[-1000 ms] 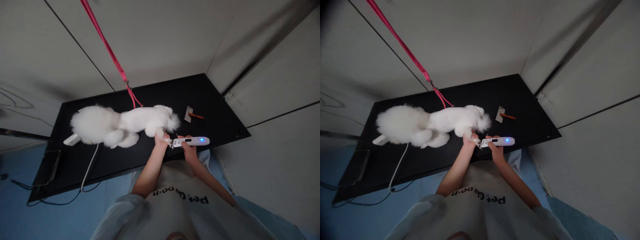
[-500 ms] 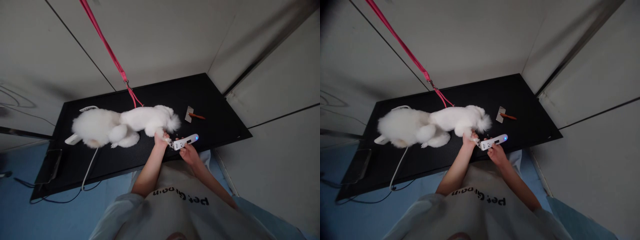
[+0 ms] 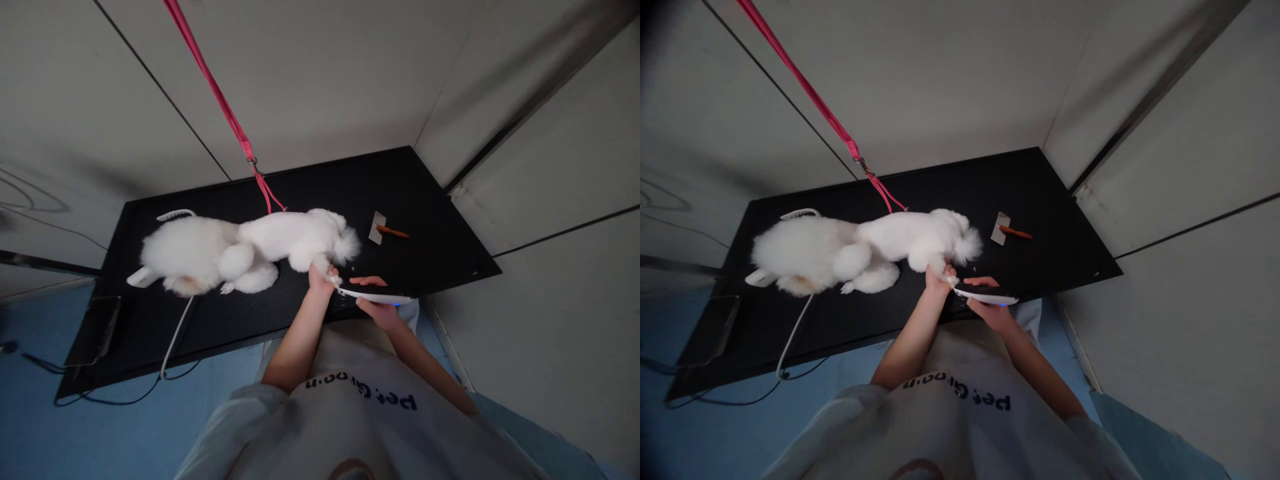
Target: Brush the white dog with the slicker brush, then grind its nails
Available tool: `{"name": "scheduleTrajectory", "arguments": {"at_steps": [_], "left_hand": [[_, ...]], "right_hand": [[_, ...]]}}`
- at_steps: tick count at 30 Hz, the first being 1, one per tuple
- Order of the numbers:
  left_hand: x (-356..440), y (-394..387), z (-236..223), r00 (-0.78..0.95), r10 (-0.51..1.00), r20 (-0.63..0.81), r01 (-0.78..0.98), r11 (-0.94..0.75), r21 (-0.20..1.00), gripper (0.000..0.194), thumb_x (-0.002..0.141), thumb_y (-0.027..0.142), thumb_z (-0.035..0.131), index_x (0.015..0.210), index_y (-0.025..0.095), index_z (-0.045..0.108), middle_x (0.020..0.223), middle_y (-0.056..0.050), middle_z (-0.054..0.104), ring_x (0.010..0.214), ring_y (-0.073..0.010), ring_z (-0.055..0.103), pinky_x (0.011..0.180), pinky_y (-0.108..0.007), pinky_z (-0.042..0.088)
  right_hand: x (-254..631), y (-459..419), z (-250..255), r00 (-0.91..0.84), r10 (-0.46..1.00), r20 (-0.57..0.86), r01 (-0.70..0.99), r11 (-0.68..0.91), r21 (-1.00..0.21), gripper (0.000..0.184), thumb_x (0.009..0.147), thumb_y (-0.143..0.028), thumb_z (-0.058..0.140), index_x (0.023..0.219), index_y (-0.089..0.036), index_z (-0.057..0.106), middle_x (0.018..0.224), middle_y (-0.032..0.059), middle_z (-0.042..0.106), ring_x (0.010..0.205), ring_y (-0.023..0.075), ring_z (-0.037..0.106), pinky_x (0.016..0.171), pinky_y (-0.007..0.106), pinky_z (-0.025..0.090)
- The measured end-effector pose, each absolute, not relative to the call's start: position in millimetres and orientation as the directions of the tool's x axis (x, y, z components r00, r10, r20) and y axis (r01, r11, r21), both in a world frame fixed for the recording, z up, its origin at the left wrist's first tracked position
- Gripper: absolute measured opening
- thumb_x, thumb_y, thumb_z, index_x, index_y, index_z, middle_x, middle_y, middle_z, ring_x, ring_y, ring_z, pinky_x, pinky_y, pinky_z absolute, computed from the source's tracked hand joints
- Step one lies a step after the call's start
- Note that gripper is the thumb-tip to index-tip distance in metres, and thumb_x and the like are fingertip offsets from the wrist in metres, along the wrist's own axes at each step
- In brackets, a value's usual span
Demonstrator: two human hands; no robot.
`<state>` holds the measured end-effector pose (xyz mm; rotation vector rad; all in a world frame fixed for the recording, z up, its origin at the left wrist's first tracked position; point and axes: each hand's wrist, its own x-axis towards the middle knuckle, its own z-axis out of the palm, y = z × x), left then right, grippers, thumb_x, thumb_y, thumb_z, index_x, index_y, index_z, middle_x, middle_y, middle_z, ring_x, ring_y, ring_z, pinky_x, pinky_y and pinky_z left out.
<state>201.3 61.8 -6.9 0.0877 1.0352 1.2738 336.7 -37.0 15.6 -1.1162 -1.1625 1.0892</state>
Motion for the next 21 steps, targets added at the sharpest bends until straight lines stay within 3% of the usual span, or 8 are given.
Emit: {"name": "scheduleTrajectory", "arguments": {"at_steps": [6,13,17,19,21], "left_hand": [[202,59,-5,0.007,0.796,-0.605,-0.779,0.383,0.496,0.036,0.091,0.024,0.042,0.055,0.021,0.035,0.042,0.002,0.034,0.036,-0.0086,0.026,0.042,-0.023,0.023],[199,62,-9,-0.011,0.784,-0.621,-0.758,0.398,0.516,0.028,0.088,0.022,0.041,0.060,0.022,0.039,0.044,0.003,0.037,0.038,-0.0098,0.028,0.045,-0.024,0.027],[204,60,-13,-0.107,0.784,-0.612,-0.648,0.412,0.640,0.024,0.084,0.016,0.044,0.061,0.021,0.040,0.045,0.003,0.037,0.041,-0.0106,0.034,0.048,-0.024,0.031],[201,51,-15,-0.197,0.814,-0.546,-0.544,0.372,0.752,0.017,0.080,0.010,0.048,0.065,0.020,0.047,0.052,0.002,0.045,0.052,-0.0126,0.047,0.056,-0.024,0.037],[187,38,-13,-0.258,0.880,-0.399,-0.329,0.308,0.893,0.012,0.073,0.006,0.057,0.071,0.018,0.055,0.064,0.000,0.056,0.071,-0.0154,0.056,0.066,-0.023,0.040]], "right_hand": [[349,-26,15,-0.106,0.991,0.082,-0.041,0.078,-0.996,0.026,0.069,-0.026,0.073,0.092,-0.022,0.062,0.101,0.0050,0.070,0.096,0.0218,0.065,0.091,0.042,0.049],[348,-21,16,-0.144,0.987,0.076,-0.022,0.074,-0.997,0.026,0.068,-0.026,0.073,0.093,-0.022,0.065,0.100,0.0042,0.070,0.096,0.0218,0.064,0.091,0.041,0.049],[348,-18,9,-0.117,0.993,-0.026,-0.042,-0.031,-0.999,0.029,0.066,-0.028,0.075,0.092,-0.023,0.065,0.100,0.0034,0.071,0.094,0.0214,0.065,0.090,0.040,0.049],[352,-15,-1,-0.164,0.972,-0.166,-0.044,-0.176,-0.983,0.028,0.063,-0.034,0.076,0.084,-0.020,0.065,0.086,0.0040,0.073,0.080,0.0216,0.067,0.076,0.037,0.053],[357,-12,-15,-0.084,0.947,-0.311,-0.089,-0.318,-0.944,0.030,0.061,-0.042,0.074,0.075,-0.018,0.062,0.067,0.0037,0.071,0.060,0.0202,0.065,0.059,0.033,0.052]]}}
